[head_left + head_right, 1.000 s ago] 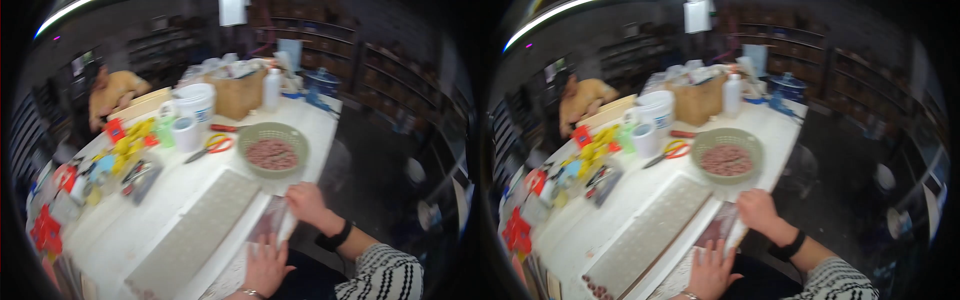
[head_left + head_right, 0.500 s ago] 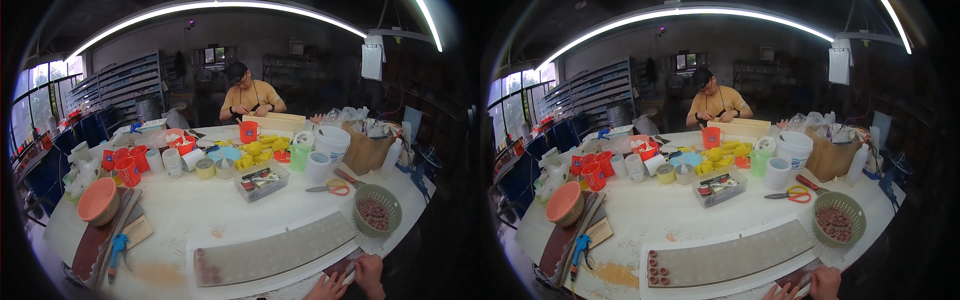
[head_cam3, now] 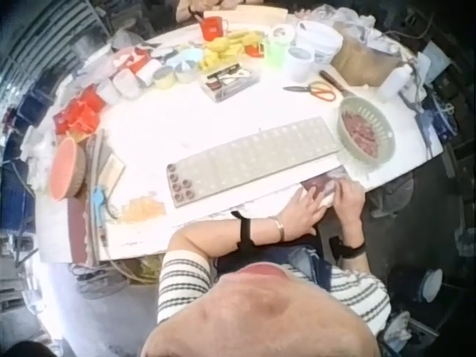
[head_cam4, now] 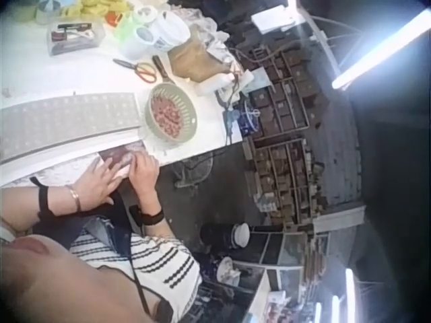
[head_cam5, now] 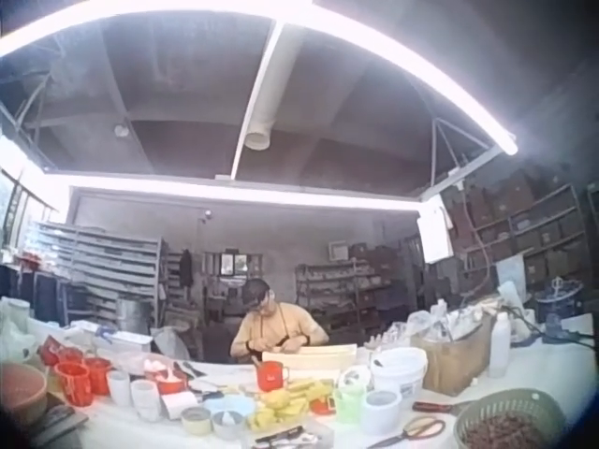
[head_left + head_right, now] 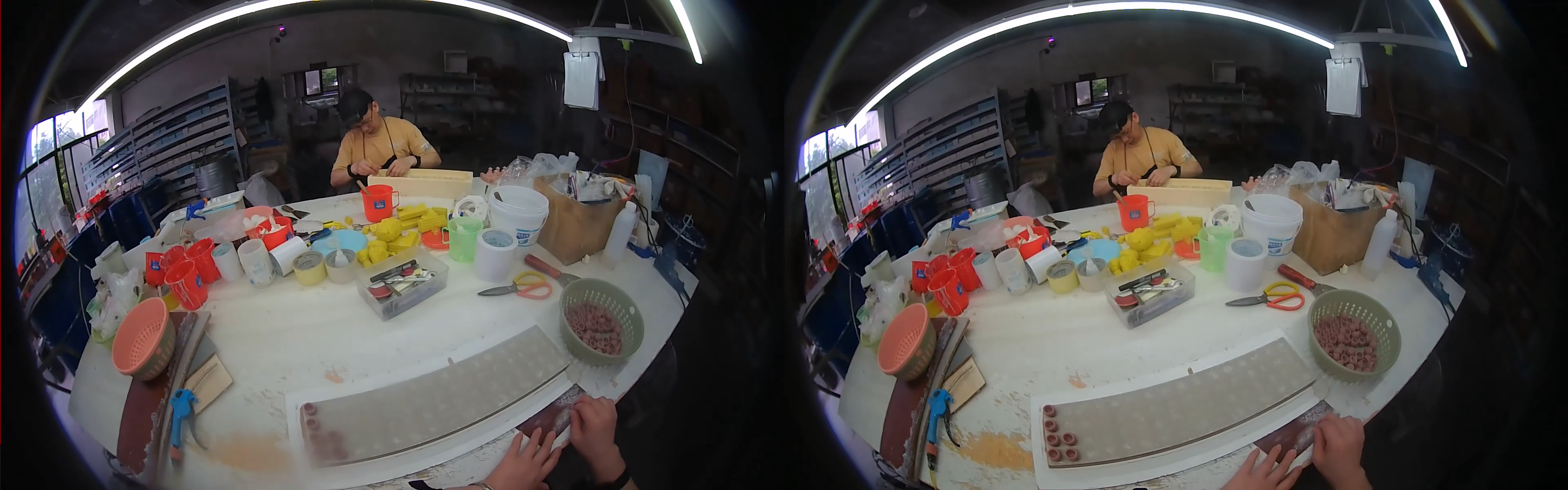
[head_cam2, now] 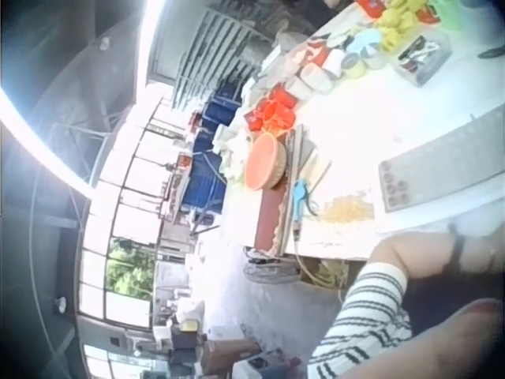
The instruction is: Placing and sorting small plastic caps into a translucent plate on a workbench.
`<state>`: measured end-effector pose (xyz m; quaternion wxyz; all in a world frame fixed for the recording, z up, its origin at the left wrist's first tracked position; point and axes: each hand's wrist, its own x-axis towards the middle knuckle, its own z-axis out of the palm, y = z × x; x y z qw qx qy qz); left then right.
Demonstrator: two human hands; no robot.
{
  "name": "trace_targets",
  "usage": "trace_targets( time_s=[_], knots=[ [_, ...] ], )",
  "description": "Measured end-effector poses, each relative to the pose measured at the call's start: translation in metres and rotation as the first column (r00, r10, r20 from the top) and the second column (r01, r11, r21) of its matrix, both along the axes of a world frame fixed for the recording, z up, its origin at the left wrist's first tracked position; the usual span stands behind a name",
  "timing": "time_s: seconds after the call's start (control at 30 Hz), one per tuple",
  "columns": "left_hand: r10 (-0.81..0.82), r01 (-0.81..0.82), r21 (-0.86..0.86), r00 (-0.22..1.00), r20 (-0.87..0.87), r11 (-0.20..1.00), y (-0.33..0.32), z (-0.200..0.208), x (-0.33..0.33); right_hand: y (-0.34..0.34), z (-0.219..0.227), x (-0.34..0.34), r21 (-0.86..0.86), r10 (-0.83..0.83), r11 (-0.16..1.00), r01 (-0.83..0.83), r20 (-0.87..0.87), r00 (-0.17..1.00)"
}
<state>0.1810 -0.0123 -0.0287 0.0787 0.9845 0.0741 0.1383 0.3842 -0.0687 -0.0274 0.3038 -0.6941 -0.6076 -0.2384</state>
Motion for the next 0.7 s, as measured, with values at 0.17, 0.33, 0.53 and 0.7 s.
trace_targets(
  time_s=[0.17, 0.33, 0.53, 0.7],
  knots=[
    [-0.036, 0.036, 0.008, 0.999, -0.01, 0.999, -0.007, -0.004, -0.001, -0.015, -0.008, 0.005, -0.047, -0.002, 0.999, 0.003, 0.007, 1.0],
    [-0.024, 0.024, 0.015, 0.999, -0.025, 1.0, -0.003, 0.0, -0.005, -0.011, 0.003, -0.002, -0.026, -0.024, 0.999, 0.025, 0.059, 0.998],
    [0.008, -0.007, 0.056, 1.0, -0.021, 0.998, 0.004, 0.002, -0.009, 0.005, 0.005, -0.015, -0.037, 0.101, 0.994, -0.102, -0.01, 0.995],
    [-0.018, 0.019, 0.029, 0.999, -0.044, 0.999, -0.004, -0.001, -0.004, -0.005, 0.005, 0.026, -0.019, -0.177, 0.984, 0.177, 0.028, 0.984]
  ],
)
